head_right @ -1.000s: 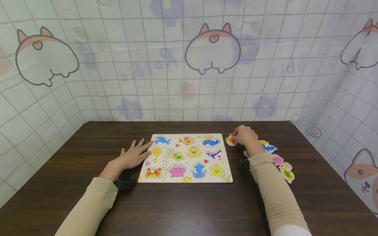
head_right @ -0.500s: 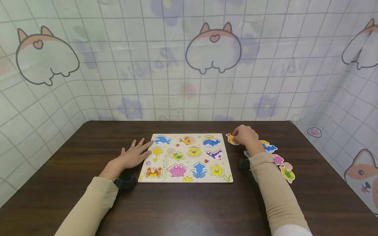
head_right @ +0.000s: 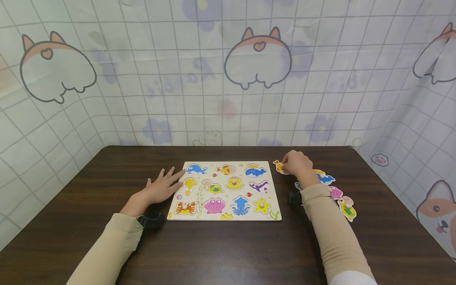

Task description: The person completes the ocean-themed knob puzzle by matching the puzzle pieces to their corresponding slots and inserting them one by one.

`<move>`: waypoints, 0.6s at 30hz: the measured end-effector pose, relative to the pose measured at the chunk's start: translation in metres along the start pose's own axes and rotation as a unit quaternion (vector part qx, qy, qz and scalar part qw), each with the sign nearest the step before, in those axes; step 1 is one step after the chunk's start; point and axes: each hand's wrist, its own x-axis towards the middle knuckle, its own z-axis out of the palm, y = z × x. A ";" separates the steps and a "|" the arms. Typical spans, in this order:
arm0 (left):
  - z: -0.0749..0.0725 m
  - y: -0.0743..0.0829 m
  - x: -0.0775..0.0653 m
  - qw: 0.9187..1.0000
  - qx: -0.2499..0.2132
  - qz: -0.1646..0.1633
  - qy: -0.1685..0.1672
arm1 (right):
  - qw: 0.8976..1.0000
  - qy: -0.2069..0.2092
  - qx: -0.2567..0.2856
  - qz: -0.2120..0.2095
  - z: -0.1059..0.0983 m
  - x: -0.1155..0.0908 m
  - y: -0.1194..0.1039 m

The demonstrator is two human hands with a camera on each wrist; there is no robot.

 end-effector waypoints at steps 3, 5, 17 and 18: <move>0.000 0.000 0.000 1.000 -0.001 0.000 -0.001 | 1.000 0.006 -0.007 -0.011 -0.002 -0.001 0.000; 0.000 0.000 0.001 1.000 -0.002 0.000 -0.002 | 1.000 0.011 -0.012 -0.017 -0.003 -0.001 0.000; -0.001 0.002 -0.001 1.000 -0.004 -0.003 -0.003 | 0.994 0.043 -0.063 -0.077 -0.007 -0.004 -0.012; -0.001 0.002 -0.001 1.000 -0.003 -0.004 -0.003 | 0.994 0.044 -0.063 -0.083 -0.007 -0.005 -0.014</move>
